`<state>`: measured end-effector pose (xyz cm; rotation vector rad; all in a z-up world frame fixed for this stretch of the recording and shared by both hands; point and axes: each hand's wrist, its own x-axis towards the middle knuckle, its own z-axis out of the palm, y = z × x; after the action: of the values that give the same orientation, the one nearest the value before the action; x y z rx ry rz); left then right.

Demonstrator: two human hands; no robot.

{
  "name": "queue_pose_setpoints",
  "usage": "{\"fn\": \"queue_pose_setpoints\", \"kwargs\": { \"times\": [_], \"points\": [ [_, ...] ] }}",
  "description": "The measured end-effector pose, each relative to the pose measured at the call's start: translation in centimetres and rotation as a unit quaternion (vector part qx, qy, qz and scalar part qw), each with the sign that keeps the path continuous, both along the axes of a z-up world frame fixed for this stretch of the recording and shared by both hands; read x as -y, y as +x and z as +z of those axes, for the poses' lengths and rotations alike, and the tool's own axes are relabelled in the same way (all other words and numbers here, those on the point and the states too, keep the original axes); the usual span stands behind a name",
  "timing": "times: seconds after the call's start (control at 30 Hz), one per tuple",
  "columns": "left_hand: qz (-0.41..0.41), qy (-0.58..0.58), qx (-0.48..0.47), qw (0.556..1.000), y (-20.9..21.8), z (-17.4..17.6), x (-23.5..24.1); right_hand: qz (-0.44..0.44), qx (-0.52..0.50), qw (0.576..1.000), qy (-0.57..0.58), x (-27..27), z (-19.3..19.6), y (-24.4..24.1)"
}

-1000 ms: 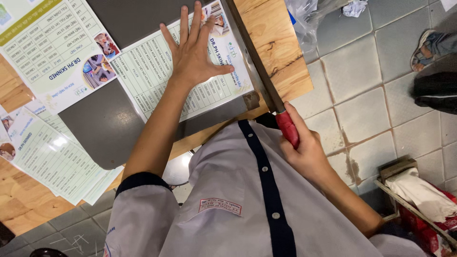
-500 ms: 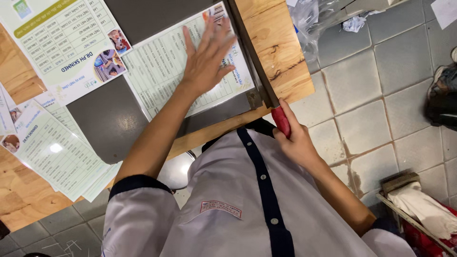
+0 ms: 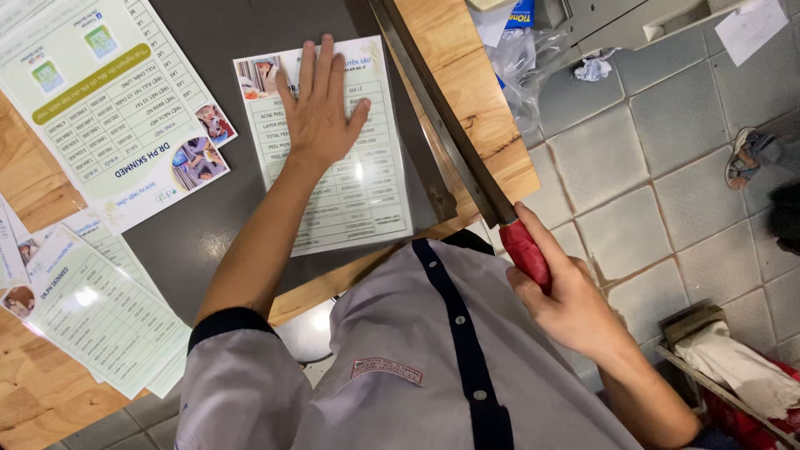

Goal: The person uses a long knife to cut printed papers on a wooden board. They hold each sheet with their left hand and draw the knife along the edge to trim it, then move the cut sheet aside and repeat the process with the next sheet.

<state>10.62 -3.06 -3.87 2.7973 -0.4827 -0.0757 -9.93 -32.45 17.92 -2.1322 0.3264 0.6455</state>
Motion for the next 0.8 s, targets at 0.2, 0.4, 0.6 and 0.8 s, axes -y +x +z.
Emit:
{"fn": "queue_pose_setpoints", "kwargs": {
  "times": [0.2,0.4,0.6,0.8],
  "points": [
    [0.036,-0.028,-0.056,0.997,2.4,-0.4,1.5,-0.011,-0.065,0.997,-0.042,-0.1,-0.1,0.2],
    [0.040,-0.027,-0.060,0.997,3.3,0.7,2.3,0.004,-0.002,1.000,-0.016,0.1,-0.3,0.0],
    [0.039,-0.019,-0.061,0.997,3.3,0.8,2.2,-0.008,-0.070,0.996,-0.056,0.1,-0.3,0.1],
    [0.045,-0.016,-0.069,0.996,3.5,0.8,2.5,-0.012,-0.102,0.993,-0.062,0.1,-0.4,0.3]
  ]
}}
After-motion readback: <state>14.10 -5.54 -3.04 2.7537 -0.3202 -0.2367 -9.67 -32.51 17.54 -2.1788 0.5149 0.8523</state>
